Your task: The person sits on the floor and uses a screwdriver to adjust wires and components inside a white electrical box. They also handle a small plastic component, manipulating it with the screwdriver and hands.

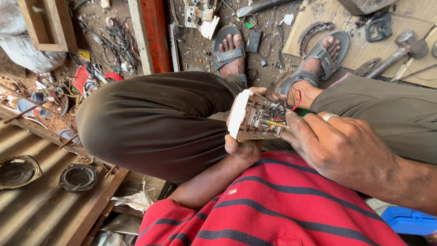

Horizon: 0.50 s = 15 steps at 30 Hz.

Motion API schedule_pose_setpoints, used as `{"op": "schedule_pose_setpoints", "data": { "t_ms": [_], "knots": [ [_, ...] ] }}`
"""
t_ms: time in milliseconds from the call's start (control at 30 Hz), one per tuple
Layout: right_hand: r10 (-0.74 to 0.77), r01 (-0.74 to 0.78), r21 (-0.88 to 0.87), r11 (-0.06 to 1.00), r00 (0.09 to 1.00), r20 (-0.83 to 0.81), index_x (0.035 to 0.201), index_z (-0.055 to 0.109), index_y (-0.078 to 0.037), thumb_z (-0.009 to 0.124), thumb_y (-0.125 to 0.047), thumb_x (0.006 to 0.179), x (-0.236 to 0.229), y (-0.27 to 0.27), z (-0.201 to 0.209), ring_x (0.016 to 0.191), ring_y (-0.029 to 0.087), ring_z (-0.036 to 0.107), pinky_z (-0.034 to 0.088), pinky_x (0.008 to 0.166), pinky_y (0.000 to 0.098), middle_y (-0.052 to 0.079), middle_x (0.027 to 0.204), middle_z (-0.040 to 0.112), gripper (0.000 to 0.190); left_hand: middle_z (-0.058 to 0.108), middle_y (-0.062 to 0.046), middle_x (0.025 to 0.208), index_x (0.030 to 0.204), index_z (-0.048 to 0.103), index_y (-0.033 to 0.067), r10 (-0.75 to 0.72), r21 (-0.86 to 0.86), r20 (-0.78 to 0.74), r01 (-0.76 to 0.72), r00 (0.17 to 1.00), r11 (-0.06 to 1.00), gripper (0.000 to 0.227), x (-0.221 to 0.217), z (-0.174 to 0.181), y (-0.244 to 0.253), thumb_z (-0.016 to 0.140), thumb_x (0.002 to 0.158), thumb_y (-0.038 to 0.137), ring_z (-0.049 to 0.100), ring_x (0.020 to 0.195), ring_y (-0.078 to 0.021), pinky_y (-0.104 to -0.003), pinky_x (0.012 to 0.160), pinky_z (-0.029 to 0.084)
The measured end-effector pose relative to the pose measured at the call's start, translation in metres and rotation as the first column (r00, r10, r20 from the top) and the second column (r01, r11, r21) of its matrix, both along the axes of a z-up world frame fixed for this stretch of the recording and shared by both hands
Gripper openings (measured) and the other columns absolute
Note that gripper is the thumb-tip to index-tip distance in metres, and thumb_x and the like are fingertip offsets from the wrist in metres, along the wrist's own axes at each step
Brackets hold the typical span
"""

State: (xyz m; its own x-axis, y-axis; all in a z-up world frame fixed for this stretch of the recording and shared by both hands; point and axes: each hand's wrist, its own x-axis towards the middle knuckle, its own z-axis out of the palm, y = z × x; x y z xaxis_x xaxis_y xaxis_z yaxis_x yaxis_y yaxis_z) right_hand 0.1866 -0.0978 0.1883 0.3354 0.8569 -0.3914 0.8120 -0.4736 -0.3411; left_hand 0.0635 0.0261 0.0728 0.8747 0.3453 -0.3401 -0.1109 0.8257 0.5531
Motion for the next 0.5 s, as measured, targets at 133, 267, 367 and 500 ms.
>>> {"op": "schedule_pose_setpoints", "data": {
  "t_ms": [133, 267, 367, 500],
  "knots": [
    [0.064, -0.088, 0.186, 0.979, 0.989, 0.131, 0.105, 0.072, 0.002, 0.067, -0.017, 0.082, -0.001, -0.001, 0.005, 0.067, 0.017, 0.063, 0.052, 0.056, 0.0330, 0.003, 0.074, 0.059, 0.030, 0.063, -0.025, 0.119, 0.141, 0.047, -0.0129, 0.005, 0.038, -0.012, -0.005, 1.000, 0.999, 0.116, -0.001, -0.005, -0.003, 0.054, 0.084, 0.089, 0.063, 0.115, -0.0342, -0.049, 0.108, 0.052],
    [0.083, -0.140, 0.268, 0.953, 0.973, 0.214, 0.104, 0.070, -0.002, 0.068, -0.018, 0.086, -0.003, 0.000, 0.007, 0.070, 0.017, 0.062, 0.049, 0.054, 0.0315, 0.004, 0.077, 0.059, 0.025, 0.064, -0.024, 0.125, 0.144, 0.045, -0.0121, -0.043, 0.041, -0.054, 0.045, 0.998, 0.998, 0.117, -0.022, -0.021, -0.004, 0.055, 0.083, 0.088, 0.064, 0.117, -0.0332, -0.047, 0.107, 0.052],
    [0.001, -0.032, 0.258, 0.966, 0.993, 0.118, 0.109, 0.070, 0.003, 0.068, -0.033, 0.088, -0.002, 0.001, 0.004, 0.069, 0.017, 0.060, 0.050, 0.057, 0.0304, 0.006, 0.080, 0.059, 0.041, 0.063, -0.021, 0.126, 0.145, 0.047, -0.0114, 0.103, -0.017, -0.066, -0.104, 0.993, 0.994, 0.109, -0.038, -0.045, -0.017, 0.057, 0.089, 0.081, 0.064, 0.115, -0.0286, -0.042, 0.103, 0.052],
    [0.058, -0.069, 0.159, 0.985, 0.996, 0.071, 0.117, 0.071, 0.007, 0.070, -0.027, 0.095, -0.001, 0.003, 0.003, 0.068, 0.017, 0.059, 0.052, 0.059, 0.0322, 0.006, 0.081, 0.059, 0.040, 0.061, -0.016, 0.134, 0.145, 0.048, -0.0025, 0.280, -0.083, -0.156, -0.295, 0.947, 0.952, 0.095, -0.046, -0.058, -0.026, 0.056, 0.091, 0.075, 0.063, 0.117, -0.0258, -0.041, 0.103, 0.052]
  ]
}}
